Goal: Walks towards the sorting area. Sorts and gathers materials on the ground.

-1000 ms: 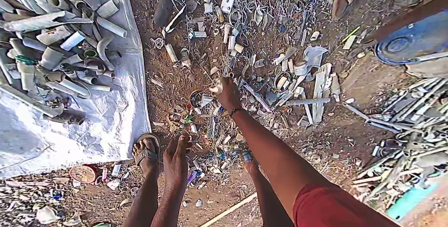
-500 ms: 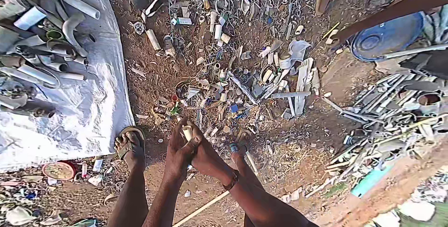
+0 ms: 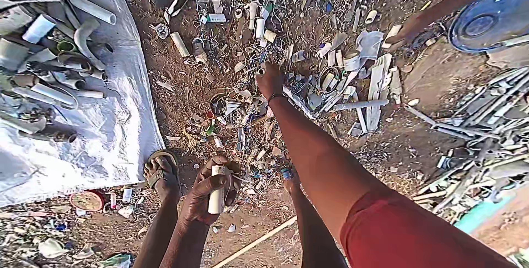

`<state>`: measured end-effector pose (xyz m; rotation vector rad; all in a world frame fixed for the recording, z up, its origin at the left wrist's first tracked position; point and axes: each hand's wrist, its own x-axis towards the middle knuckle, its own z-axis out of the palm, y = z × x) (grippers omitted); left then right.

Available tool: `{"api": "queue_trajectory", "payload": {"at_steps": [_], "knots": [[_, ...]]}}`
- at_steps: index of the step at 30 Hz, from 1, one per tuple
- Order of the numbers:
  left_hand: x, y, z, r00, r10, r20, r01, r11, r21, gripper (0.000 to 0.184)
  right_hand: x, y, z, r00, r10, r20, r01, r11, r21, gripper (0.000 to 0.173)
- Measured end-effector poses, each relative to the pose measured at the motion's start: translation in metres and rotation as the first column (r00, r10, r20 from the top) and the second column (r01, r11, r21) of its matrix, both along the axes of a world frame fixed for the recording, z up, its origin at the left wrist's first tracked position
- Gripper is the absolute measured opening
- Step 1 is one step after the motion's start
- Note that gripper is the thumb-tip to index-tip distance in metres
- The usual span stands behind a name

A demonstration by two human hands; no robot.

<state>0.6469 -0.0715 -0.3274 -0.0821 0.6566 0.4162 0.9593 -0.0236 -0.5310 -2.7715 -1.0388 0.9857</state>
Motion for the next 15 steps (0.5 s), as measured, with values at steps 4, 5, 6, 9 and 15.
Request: {"api": "queue_trajectory", "payload": {"at_steps": [4,5,6,9,15], "knots": [[-0.004,0.000,-0.005,0.999,-0.030,-0.024,0.031,0.999,0.014,0.028,-0.006,0.001,-0.009,0.989,0.145,-0.038,-0.149,0.976,-0.157,0.051],[-0.003,-0.001,-0.004,0.998,-0.035,-0.046,0.036,0.999,0.017,0.027,-0.005,-0.003,-0.005,0.995,0.088,-0.048,-0.094,0.987,-0.129,0.042],[-0.002,0.000,-0.003,0.997,-0.039,-0.064,0.041,0.999,0.018,0.027,0.001,-0.002,0.000,0.998,-0.012,-0.062,0.006,0.997,-0.082,0.037],[-0.003,0.004,-0.002,0.994,-0.045,-0.101,0.046,0.999,0.004,0.028,0.033,0.019,0.000,0.931,-0.350,-0.101,0.359,0.929,0.092,0.039],[-0.012,0.006,-0.003,0.984,-0.080,-0.157,0.078,0.997,-0.015,0.030,0.079,0.106,-0.006,0.994,-0.060,0.095,0.053,0.996,0.078,0.044]]}}
